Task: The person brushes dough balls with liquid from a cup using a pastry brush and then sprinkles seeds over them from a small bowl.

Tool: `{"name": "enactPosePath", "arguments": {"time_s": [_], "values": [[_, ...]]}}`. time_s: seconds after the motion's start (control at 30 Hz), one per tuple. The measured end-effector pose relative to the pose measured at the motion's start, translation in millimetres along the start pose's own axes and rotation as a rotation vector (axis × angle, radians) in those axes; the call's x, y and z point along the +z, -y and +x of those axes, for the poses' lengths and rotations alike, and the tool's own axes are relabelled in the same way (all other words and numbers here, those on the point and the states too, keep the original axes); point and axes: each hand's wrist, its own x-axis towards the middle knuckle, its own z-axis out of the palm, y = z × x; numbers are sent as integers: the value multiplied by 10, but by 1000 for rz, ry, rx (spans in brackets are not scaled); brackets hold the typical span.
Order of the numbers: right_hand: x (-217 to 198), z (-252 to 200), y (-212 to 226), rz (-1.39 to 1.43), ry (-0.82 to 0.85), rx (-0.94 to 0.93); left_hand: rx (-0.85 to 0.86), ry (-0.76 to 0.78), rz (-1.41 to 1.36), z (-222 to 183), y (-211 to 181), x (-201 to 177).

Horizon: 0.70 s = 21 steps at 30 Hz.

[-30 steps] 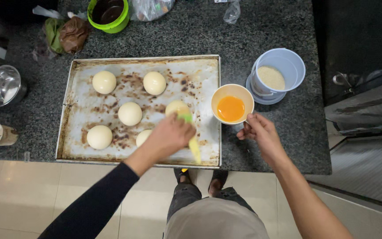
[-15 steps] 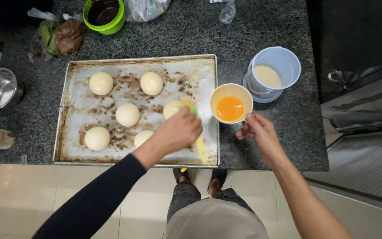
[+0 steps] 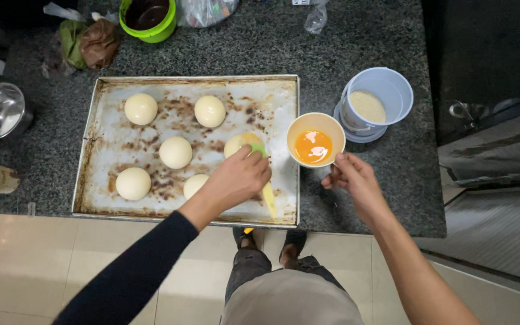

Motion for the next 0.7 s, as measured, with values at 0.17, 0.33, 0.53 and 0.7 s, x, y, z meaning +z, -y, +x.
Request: {"name": "enactPosePath", "arguments": {"time_s": [0.17,0.33,0.53,0.7], "values": [[47,59,7,-6,36,-3,101,133,13,-217,-370,76],[161,117,5,-35,49,14,-169,-40,-171,-420,-263,-44],[238,142,24,-55,82,7,-310,-132,-176,-269,-472,217],[248,189,19,-67,125,-4,-539,-311,-298,-496,-720,320]]}}
